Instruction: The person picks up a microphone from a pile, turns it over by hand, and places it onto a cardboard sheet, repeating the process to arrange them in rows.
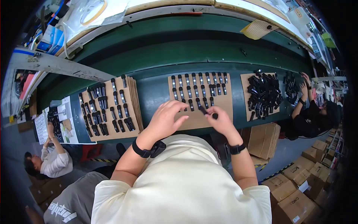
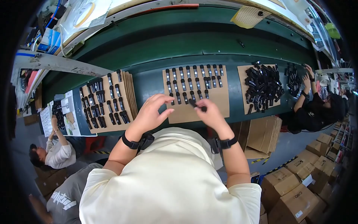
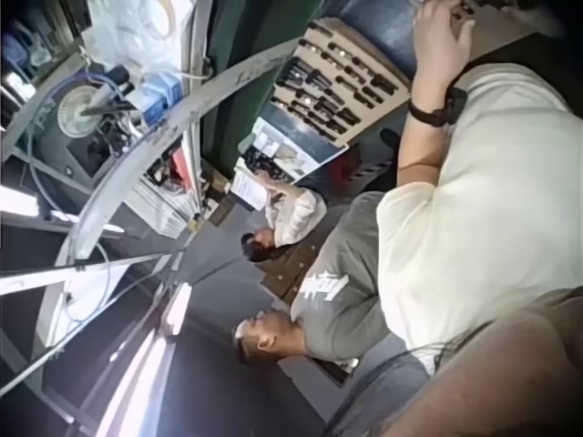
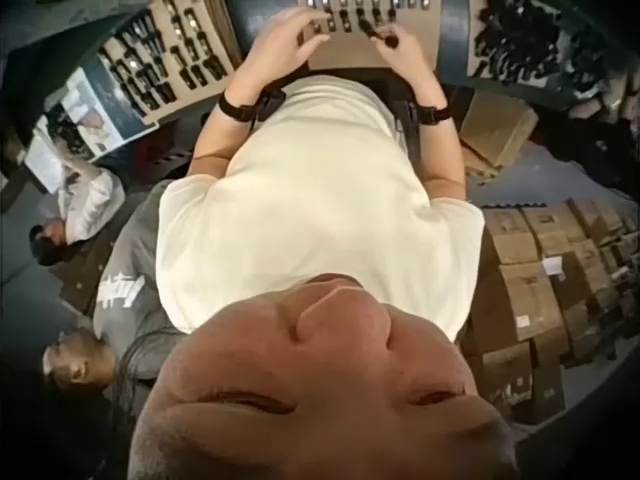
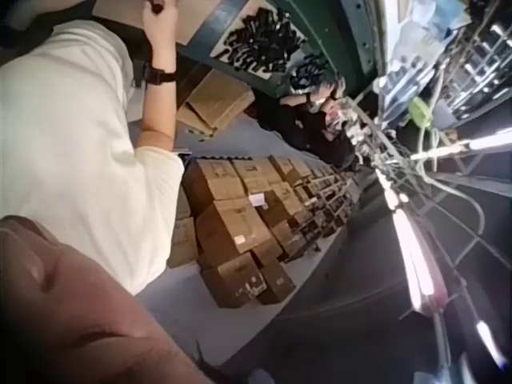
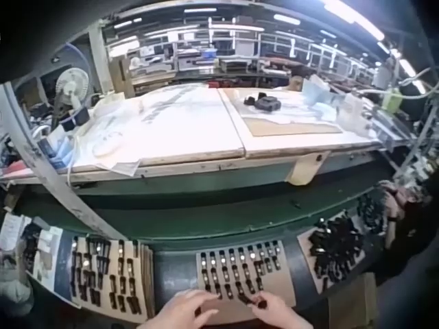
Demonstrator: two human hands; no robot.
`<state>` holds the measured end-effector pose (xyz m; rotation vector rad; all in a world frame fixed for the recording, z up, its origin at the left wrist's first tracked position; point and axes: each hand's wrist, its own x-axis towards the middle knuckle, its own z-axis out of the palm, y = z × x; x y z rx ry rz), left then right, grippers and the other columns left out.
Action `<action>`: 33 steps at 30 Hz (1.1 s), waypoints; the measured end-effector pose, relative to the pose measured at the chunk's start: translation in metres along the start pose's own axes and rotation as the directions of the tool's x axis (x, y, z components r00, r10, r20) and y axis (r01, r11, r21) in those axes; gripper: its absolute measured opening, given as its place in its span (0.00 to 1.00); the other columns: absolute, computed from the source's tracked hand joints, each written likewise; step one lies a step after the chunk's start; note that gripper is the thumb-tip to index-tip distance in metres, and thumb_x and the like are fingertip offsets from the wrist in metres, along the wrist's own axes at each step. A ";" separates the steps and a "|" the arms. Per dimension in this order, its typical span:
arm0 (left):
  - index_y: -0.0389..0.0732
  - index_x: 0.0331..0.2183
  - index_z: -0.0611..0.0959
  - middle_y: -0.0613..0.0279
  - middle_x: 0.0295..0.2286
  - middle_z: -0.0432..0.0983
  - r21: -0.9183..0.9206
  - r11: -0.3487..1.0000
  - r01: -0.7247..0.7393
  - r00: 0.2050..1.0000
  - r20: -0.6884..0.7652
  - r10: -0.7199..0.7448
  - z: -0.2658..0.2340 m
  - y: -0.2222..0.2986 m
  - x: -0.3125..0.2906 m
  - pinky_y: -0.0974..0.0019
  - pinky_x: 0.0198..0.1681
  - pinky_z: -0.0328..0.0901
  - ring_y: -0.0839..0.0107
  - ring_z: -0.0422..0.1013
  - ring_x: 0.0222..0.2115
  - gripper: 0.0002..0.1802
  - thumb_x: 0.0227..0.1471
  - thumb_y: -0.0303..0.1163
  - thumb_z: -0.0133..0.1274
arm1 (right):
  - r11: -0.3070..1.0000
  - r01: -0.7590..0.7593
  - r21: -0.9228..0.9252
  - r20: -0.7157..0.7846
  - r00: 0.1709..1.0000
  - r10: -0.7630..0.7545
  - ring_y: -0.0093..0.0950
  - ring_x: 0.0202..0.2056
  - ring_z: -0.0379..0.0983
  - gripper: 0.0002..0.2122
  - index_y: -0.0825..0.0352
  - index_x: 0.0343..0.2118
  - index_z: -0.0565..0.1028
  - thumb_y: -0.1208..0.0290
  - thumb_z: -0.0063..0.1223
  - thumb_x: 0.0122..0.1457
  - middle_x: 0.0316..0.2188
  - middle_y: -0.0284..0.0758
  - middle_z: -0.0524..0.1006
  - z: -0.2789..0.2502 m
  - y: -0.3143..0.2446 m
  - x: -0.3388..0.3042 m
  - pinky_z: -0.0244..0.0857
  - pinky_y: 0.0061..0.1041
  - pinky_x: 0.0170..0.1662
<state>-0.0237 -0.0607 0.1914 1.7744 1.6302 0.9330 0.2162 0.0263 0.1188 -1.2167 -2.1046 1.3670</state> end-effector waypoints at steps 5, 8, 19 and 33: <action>0.37 0.38 0.79 0.54 0.35 0.76 0.012 0.999 0.051 0.998 0.042 -0.051 0.003 -0.017 0.000 0.58 0.44 0.65 0.54 0.71 0.38 0.13 0.47 0.28 0.59 | 0.945 -0.310 -0.108 -0.245 0.929 0.277 0.35 0.32 0.76 0.10 0.69 0.34 0.75 0.71 0.59 0.51 0.27 0.41 0.78 -0.004 0.117 0.012 0.69 0.30 0.38; 0.36 0.37 0.79 0.53 0.34 0.76 0.050 0.995 0.088 0.995 0.042 -0.090 0.004 -0.024 0.001 0.59 0.44 0.66 0.54 0.72 0.37 0.13 0.47 0.27 0.58 | 0.861 -0.471 -0.191 -0.316 0.860 0.401 0.39 0.32 0.76 0.11 0.69 0.33 0.75 0.68 0.59 0.50 0.28 0.44 0.78 -0.002 0.143 0.021 0.69 0.31 0.39; 0.34 0.36 0.79 0.52 0.34 0.76 0.040 0.989 0.140 0.989 0.044 -0.142 0.007 -0.034 0.003 0.59 0.43 0.66 0.53 0.72 0.37 0.12 0.47 0.27 0.58 | 0.868 -0.458 -0.191 -0.380 0.850 0.364 0.45 0.35 0.75 0.13 0.70 0.35 0.73 0.69 0.60 0.49 0.30 0.46 0.78 0.008 0.167 0.040 0.68 0.35 0.40; 0.37 0.39 0.79 0.54 0.36 0.76 -0.201 0.971 0.127 0.990 0.089 -0.111 0.002 0.002 0.012 0.60 0.45 0.66 0.58 0.73 0.38 0.14 0.47 0.28 0.59 | 0.995 0.038 0.094 -0.114 0.993 -0.027 0.22 0.31 0.71 0.12 0.70 0.41 0.73 0.83 0.57 0.52 0.35 0.34 0.76 -0.023 -0.041 -0.005 0.65 0.19 0.34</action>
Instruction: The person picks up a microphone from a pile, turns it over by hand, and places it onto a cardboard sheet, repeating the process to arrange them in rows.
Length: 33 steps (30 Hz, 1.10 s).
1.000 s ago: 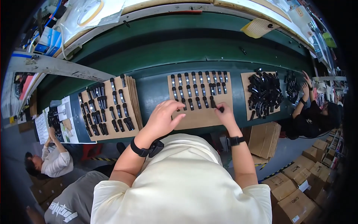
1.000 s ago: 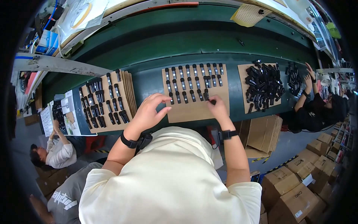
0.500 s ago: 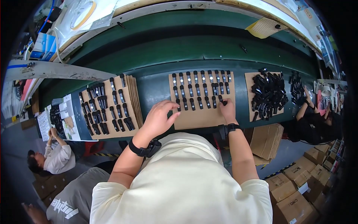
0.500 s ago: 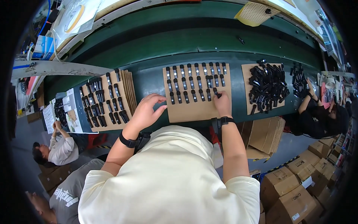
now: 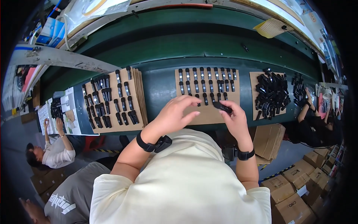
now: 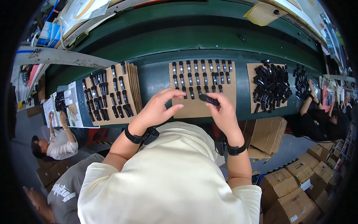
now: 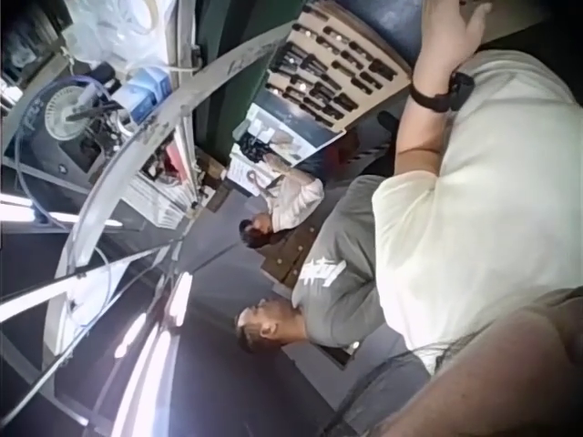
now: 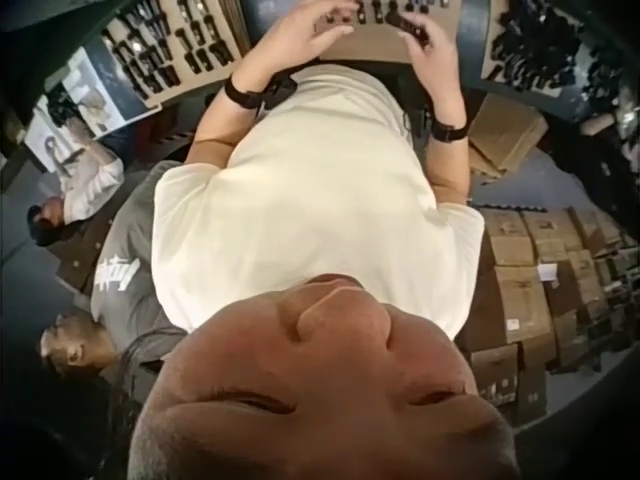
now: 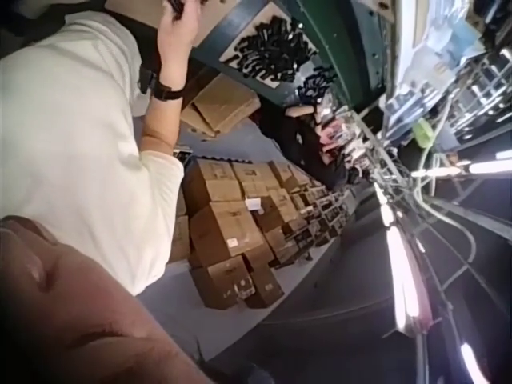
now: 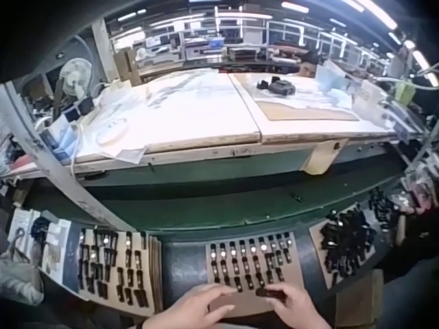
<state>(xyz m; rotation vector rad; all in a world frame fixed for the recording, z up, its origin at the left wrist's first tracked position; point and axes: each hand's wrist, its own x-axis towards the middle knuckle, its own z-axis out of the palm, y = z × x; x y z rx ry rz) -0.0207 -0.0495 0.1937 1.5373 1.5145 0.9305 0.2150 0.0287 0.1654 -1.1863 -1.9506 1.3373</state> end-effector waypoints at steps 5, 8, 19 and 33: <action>0.39 0.39 0.79 0.56 0.35 0.77 0.016 0.974 -0.228 0.973 -0.031 0.228 -0.005 0.029 -0.003 0.58 0.47 0.66 0.59 0.73 0.37 0.16 0.45 0.28 0.60 | 0.992 0.098 -0.076 0.020 0.995 -0.096 0.21 0.30 0.71 0.13 0.70 0.40 0.73 0.83 0.58 0.51 0.34 0.35 0.76 0.008 -0.068 -0.009 0.65 0.18 0.32; 0.40 0.38 0.80 0.58 0.31 0.77 0.071 0.941 -0.331 0.939 -0.070 0.336 -0.008 0.032 -0.009 0.56 0.47 0.66 0.59 0.74 0.35 0.16 0.43 0.29 0.62 | 0.973 0.231 -0.016 0.040 0.972 -0.230 0.22 0.30 0.70 0.14 0.69 0.39 0.73 0.84 0.60 0.49 0.34 0.37 0.76 0.013 -0.082 -0.013 0.65 0.18 0.31; 0.38 0.34 0.80 0.60 0.30 0.79 0.028 0.903 -0.429 0.888 -0.169 0.427 -0.014 0.035 -0.027 0.51 0.53 0.64 0.62 0.75 0.32 0.16 0.38 0.23 0.63 | 0.894 0.448 0.012 0.026 0.894 -0.448 0.30 0.34 0.74 0.16 0.70 0.39 0.74 0.87 0.58 0.45 0.34 0.40 0.76 0.019 -0.096 -0.022 0.67 0.22 0.35; 0.37 0.35 0.80 0.58 0.29 0.77 -0.052 0.913 -0.404 0.901 -0.194 0.388 -0.015 0.034 -0.029 0.56 0.49 0.65 0.63 0.74 0.31 0.16 0.38 0.25 0.63 | 0.859 0.510 -0.050 0.019 0.860 -0.510 0.31 0.35 0.74 0.15 0.69 0.37 0.74 0.88 0.58 0.44 0.34 0.40 0.76 0.022 -0.098 -0.020 0.67 0.23 0.36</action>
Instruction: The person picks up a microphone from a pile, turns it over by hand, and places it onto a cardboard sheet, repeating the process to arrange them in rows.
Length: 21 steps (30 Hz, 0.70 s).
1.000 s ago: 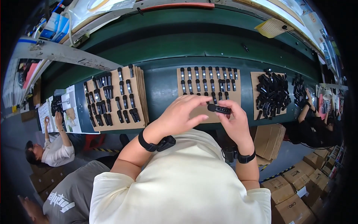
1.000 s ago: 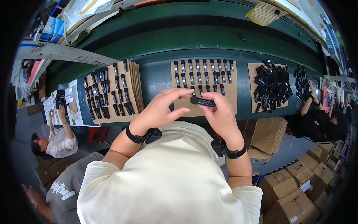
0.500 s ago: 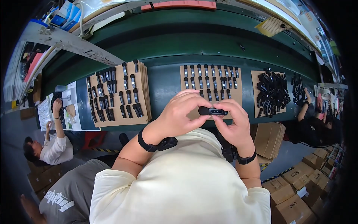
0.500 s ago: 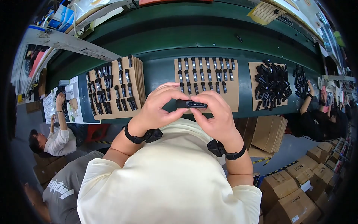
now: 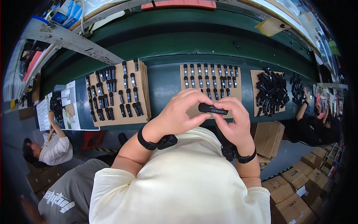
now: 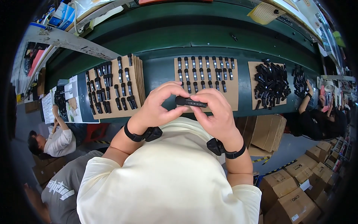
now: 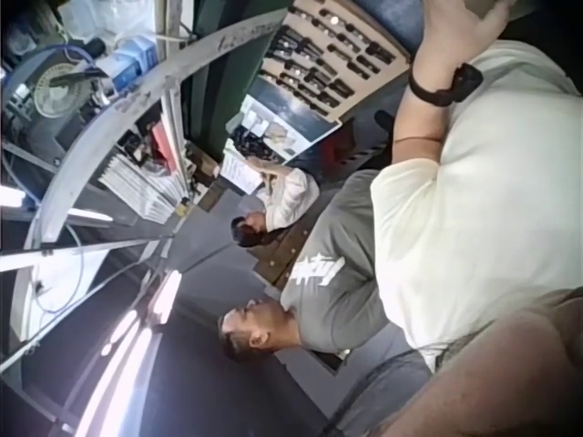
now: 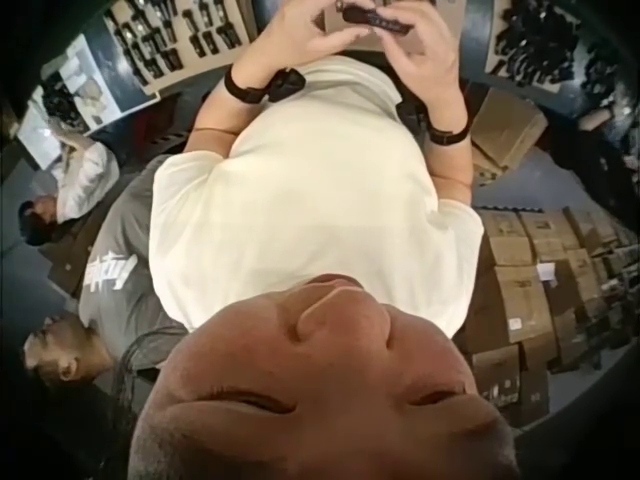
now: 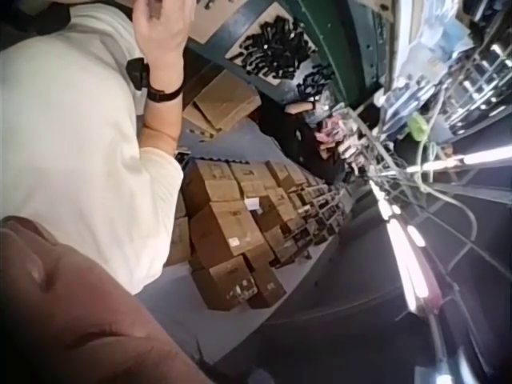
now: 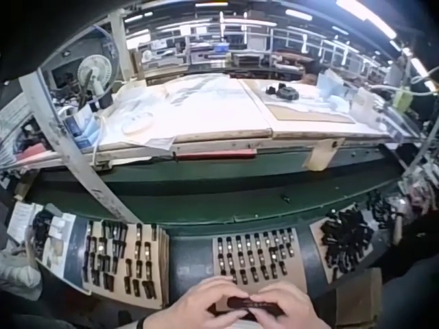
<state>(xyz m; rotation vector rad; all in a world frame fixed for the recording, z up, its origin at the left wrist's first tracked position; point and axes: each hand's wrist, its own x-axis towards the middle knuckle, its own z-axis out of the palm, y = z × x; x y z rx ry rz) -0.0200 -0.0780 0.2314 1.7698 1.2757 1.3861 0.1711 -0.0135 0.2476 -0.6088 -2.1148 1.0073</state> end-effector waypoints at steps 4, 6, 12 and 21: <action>0.37 0.35 0.80 0.58 0.30 0.77 -0.132 0.971 0.198 0.980 0.045 -0.194 -0.004 0.001 -0.002 0.60 0.45 0.66 0.62 0.73 0.33 0.16 0.41 0.25 0.64 | 1.000 -0.002 -0.024 -0.027 1.000 0.001 0.33 0.33 0.73 0.15 0.67 0.36 0.74 0.87 0.61 0.44 0.33 0.38 0.75 0.001 0.000 0.001 0.68 0.26 0.32; 0.37 0.36 0.80 0.58 0.31 0.77 -0.135 0.961 0.242 0.967 0.117 -0.227 -0.006 -0.004 -0.003 0.62 0.43 0.65 0.62 0.72 0.35 0.15 0.42 0.26 0.63 | 0.999 -0.052 -0.007 -0.019 0.998 0.052 0.32 0.33 0.72 0.14 0.68 0.36 0.74 0.87 0.59 0.45 0.34 0.38 0.74 0.001 0.001 0.001 0.66 0.25 0.34; 0.37 0.37 0.80 0.57 0.30 0.76 -0.034 0.996 0.086 0.991 0.107 -0.082 -0.004 -0.018 0.003 0.62 0.43 0.66 0.62 0.71 0.36 0.15 0.43 0.25 0.63 | 0.993 -0.056 -0.106 0.066 0.996 0.063 0.30 0.32 0.70 0.11 0.68 0.35 0.73 0.83 0.58 0.47 0.33 0.38 0.73 -0.005 0.007 0.005 0.64 0.24 0.36; 0.36 0.38 0.79 0.55 0.33 0.75 0.123 0.953 0.276 0.942 0.162 -0.294 0.005 -0.037 0.006 0.63 0.42 0.66 0.60 0.72 0.36 0.15 0.45 0.24 0.60 | 0.864 -0.493 -0.104 0.092 0.860 0.502 0.23 0.27 0.69 0.08 0.69 0.35 0.74 0.78 0.57 0.51 0.27 0.33 0.74 0.003 0.093 -0.034 0.64 0.22 0.33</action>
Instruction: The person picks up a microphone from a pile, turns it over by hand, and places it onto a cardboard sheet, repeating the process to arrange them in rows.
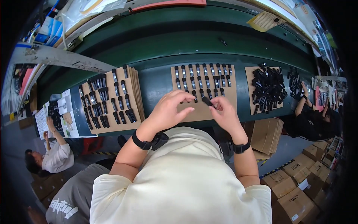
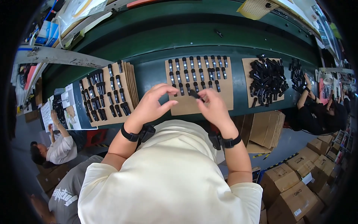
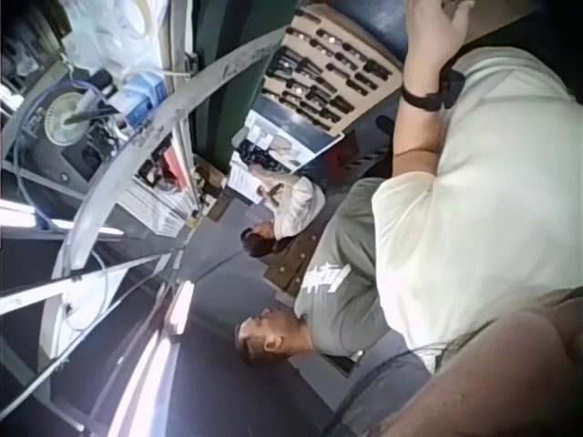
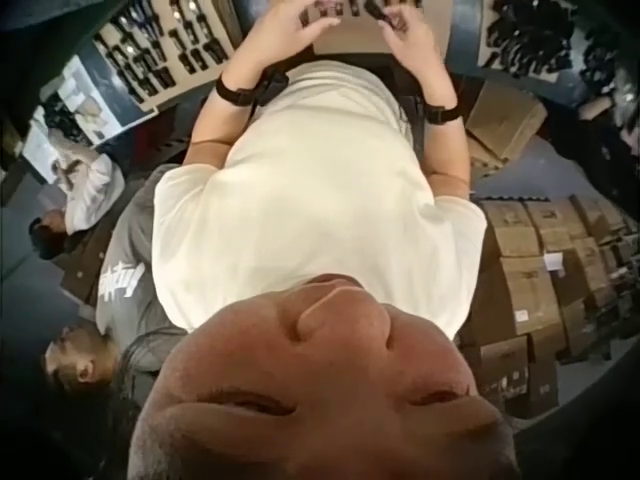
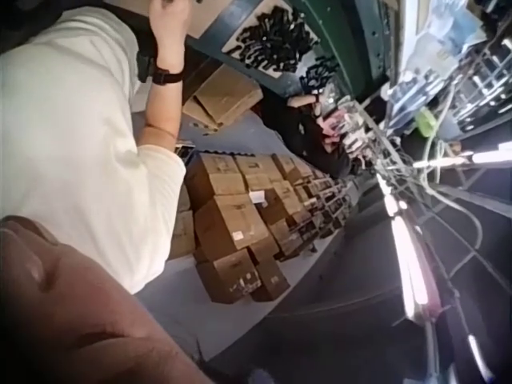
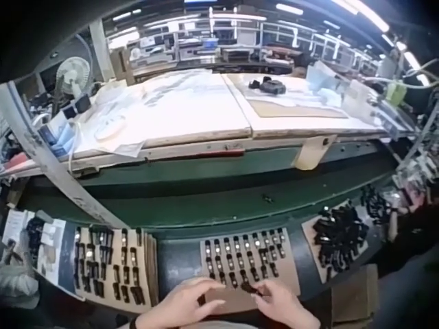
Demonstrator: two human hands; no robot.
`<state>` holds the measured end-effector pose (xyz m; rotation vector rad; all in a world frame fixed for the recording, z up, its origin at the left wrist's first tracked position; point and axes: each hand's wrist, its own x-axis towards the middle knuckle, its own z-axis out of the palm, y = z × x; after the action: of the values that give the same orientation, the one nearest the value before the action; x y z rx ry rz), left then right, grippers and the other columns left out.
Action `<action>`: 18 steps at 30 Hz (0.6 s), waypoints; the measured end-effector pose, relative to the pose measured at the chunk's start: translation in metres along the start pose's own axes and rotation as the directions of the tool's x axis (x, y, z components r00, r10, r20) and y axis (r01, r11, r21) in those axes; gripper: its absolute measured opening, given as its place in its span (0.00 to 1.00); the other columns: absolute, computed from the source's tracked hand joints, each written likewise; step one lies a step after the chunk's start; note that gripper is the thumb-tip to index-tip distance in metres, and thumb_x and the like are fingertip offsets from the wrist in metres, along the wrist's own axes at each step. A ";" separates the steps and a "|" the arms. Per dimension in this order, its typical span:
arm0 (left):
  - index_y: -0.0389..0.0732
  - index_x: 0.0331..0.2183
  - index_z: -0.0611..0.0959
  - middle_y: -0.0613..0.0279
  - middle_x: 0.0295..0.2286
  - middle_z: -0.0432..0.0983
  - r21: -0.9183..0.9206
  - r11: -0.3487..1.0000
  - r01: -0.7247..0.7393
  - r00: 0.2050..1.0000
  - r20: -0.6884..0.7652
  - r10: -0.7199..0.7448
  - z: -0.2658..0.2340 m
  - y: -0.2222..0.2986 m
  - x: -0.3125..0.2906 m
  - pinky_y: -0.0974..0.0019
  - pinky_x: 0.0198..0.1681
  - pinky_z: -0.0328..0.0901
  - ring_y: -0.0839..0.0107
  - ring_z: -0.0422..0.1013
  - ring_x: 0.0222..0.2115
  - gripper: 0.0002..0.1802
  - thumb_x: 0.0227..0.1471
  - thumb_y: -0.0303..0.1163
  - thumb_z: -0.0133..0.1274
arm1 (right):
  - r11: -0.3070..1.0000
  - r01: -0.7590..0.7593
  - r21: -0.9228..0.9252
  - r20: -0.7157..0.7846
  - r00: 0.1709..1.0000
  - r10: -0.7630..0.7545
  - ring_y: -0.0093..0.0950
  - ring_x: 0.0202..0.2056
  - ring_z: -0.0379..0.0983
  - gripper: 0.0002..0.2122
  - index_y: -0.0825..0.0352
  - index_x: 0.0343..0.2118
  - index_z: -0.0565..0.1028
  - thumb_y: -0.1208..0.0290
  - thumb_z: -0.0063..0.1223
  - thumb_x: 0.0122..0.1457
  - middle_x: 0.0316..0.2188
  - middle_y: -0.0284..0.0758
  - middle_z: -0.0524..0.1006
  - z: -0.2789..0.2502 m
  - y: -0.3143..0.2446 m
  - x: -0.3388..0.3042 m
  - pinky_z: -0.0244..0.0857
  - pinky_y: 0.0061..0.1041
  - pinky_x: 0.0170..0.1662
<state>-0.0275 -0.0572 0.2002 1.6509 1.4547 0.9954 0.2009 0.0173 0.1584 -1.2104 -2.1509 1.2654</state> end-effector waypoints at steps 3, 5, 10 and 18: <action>0.36 0.38 0.79 0.55 0.32 0.76 0.018 0.998 0.060 0.998 -0.024 -0.060 0.000 -0.016 0.000 0.63 0.41 0.67 0.60 0.73 0.35 0.14 0.45 0.25 0.60 | 0.976 -0.211 0.050 -0.163 0.963 0.217 0.19 0.24 0.68 0.09 0.70 0.34 0.73 0.74 0.59 0.52 0.22 0.30 0.74 0.001 0.084 0.010 0.64 0.20 0.30; 0.36 0.37 0.79 0.56 0.31 0.76 0.053 0.993 0.102 0.994 -0.053 -0.099 -0.001 -0.026 -0.001 0.63 0.39 0.68 0.61 0.74 0.33 0.13 0.46 0.27 0.59 | 0.949 -0.313 0.031 -0.199 0.929 0.312 0.25 0.25 0.71 0.10 0.71 0.34 0.73 0.74 0.59 0.51 0.24 0.35 0.75 -0.002 0.133 0.017 0.67 0.23 0.32; 0.35 0.36 0.79 0.55 0.31 0.76 0.035 0.980 0.196 0.978 -0.080 -0.193 0.000 -0.040 0.000 0.63 0.39 0.68 0.61 0.74 0.32 0.12 0.47 0.27 0.58 | 0.903 -0.425 -0.062 -0.292 0.873 0.390 0.36 0.30 0.76 0.10 0.72 0.33 0.73 0.73 0.58 0.49 0.26 0.41 0.78 -0.001 0.221 0.024 0.70 0.30 0.36; 0.34 0.34 0.80 0.55 0.30 0.76 0.021 0.960 0.279 0.958 -0.072 -0.277 0.001 -0.047 0.010 0.63 0.39 0.68 0.61 0.74 0.32 0.09 0.48 0.27 0.57 | 0.849 -0.512 -0.132 -0.291 0.839 0.461 0.34 0.30 0.76 0.10 0.71 0.31 0.73 0.72 0.60 0.49 0.27 0.40 0.77 0.002 0.244 0.043 0.69 0.29 0.37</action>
<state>-0.0464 -0.0416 0.1590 1.3948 1.7007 0.8817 0.2951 0.1077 -0.0524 -1.9920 -1.8812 1.0052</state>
